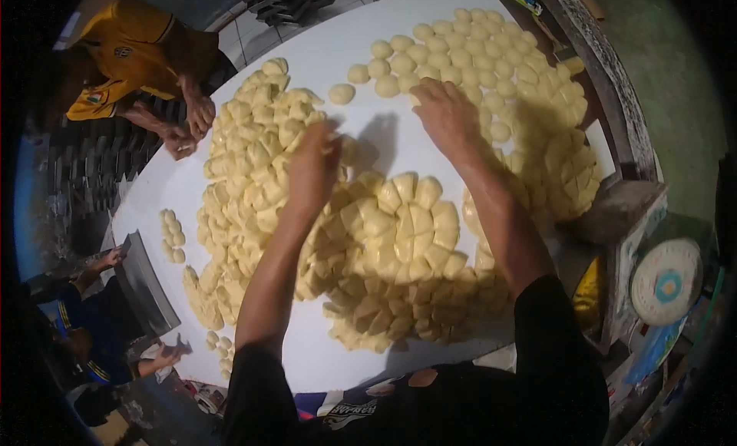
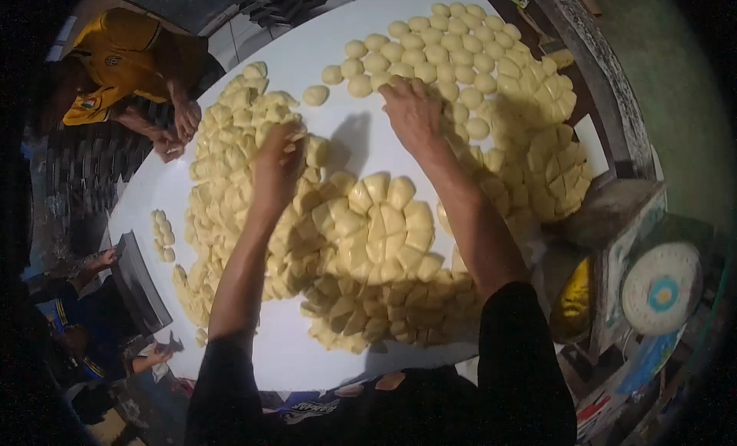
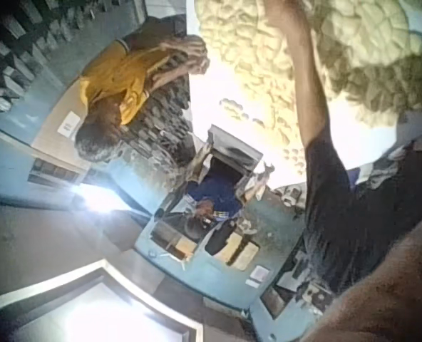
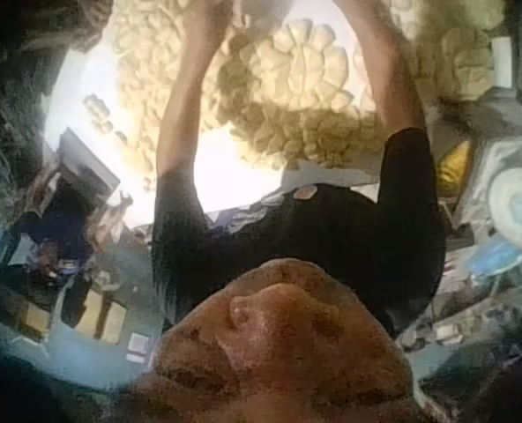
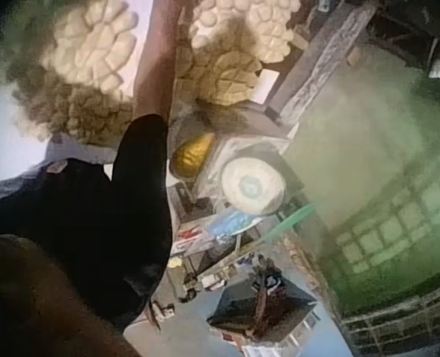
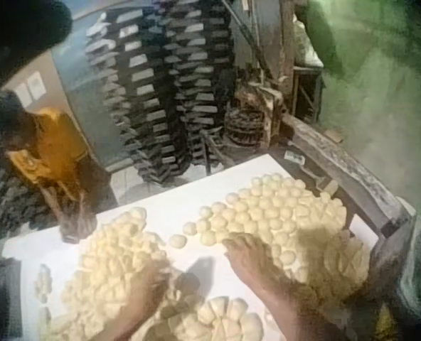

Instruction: The person takes portions of dough from the table, rolls them into balls by hand, and arranges the dough balls on the table.

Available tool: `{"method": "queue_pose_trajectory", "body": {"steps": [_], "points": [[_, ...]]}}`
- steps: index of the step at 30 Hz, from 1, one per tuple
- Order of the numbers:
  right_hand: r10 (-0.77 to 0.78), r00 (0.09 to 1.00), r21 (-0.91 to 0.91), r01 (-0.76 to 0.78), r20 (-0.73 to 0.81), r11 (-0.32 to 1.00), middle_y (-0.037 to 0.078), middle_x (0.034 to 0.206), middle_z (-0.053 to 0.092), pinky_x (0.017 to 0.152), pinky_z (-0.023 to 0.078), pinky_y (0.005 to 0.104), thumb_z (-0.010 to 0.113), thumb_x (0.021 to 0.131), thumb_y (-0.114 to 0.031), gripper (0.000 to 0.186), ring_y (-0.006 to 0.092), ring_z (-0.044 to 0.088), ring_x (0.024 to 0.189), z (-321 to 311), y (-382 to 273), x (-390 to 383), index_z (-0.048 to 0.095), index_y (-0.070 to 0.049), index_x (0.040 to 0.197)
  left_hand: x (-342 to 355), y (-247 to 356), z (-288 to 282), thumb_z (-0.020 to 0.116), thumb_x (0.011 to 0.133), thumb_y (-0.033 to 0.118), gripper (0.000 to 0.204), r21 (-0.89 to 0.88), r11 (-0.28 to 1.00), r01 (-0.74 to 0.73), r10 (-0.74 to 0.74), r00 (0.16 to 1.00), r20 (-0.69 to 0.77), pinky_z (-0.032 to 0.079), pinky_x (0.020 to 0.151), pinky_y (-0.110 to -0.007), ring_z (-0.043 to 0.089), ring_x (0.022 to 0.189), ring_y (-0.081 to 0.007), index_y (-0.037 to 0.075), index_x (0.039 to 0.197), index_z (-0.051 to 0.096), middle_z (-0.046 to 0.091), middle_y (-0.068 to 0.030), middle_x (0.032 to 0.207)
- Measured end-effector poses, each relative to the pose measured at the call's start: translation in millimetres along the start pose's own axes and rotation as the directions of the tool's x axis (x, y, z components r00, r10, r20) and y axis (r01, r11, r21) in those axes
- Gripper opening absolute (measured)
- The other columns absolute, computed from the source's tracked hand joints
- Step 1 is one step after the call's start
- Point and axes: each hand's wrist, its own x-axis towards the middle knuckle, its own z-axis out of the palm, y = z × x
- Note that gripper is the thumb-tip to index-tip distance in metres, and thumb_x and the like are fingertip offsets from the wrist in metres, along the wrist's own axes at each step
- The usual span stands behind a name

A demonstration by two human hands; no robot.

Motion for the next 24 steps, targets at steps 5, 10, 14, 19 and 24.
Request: {"method": "queue_pose_trajectory", "body": {"steps": [5, 10, 14, 19, 24], "points": [[0.16, 0.96, 0.487, -0.256, 0.231, 0.835, 0.016, 0.101, 0.069, 0.083, 0.056, 0.0511, 0.075, 0.093, -0.011, 0.02, 0.04, 0.068, 0.096, -8.3, -77.0, -26.6, 0.067, -0.006, 0.11, 108.8, -78.1, 92.3, 0.071, 0.096, 0.015, 0.039, 0.343, 0.918, -0.198, 0.204, 0.979, 0.018, 0.059, 0.079, -0.056, 0.07, 0.103, -0.0454, 0.009, 0.132, 0.057, 0.063, -0.0191, 0.126], [0.137, 0.706, 0.718, -0.669, 0.694, -0.192, 0.014, 0.121, 0.071, 0.089, 0.059, 0.0367, 0.082, 0.096, -0.024, 0.036, 0.0225, 0.072, 0.107, -76.8, -195.3, -209.0, 0.066, -0.004, 0.121, 53.6, -40.5, 76.6, 0.074, 0.098, 0.017, 0.028, 0.167, 0.963, -0.21, 0.227, 0.969, -0.092, 0.056, 0.072, -0.05, 0.071, 0.087, -0.0396, 0.005, 0.12, 0.061, 0.066, -0.0188, 0.109], [-0.287, 0.353, 0.23, -0.894, 0.891, -0.384, 0.015, 0.114, 0.07, 0.087, 0.057, 0.0355, 0.082, 0.096, -0.025, 0.035, 0.0248, 0.071, 0.102, -83.7, -277.1, -281.1, 0.064, -0.004, 0.118, -181.3, -38.0, -39.4, 0.086, 0.09, 0.02, 0.033, -0.019, 0.996, 0.085, -0.087, 0.944, -0.318, 0.05, 0.068, -0.038, 0.058, 0.073, -0.0278, 0.0, 0.103, 0.063, 0.06, -0.0147, 0.083], [-0.631, 0.563, 0.843, -0.414, 0.534, 0.344, 0.013, 0.11, 0.065, 0.087, 0.056, 0.0418, 0.067, 0.103, -0.02, 0.019, 0.0307, 0.067, 0.102, -67.3, -361.0, -358.9, 0.063, -0.003, 0.113, -581.2, -71.3, -128.9, 0.089, 0.086, 0.029, 0.035, 0.451, 0.758, 0.472, -0.449, 0.878, -0.164, 0.045, 0.074, -0.046, 0.057, 0.078, -0.033, 0.007, 0.096, 0.064, 0.057, -0.0108, 0.084], [-0.927, 0.281, 0.823, 0.445, 0.246, 0.354, 0.013, 0.097, 0.068, 0.09, 0.053, 0.0493, 0.063, 0.094, -0.021, 0.017, 0.0318, 0.067, 0.097, 14.4, -411.4, -405.7, 0.068, -0.006, 0.099, -638.0, -142.9, -119.4, 0.078, 0.092, 0.028, 0.029, 0.549, 0.688, 0.475, -0.246, 0.864, -0.439, 0.042, 0.097, -0.053, 0.057, 0.11, -0.0399, 0.005, 0.106, 0.066, 0.064, -0.0179, 0.112]]}}
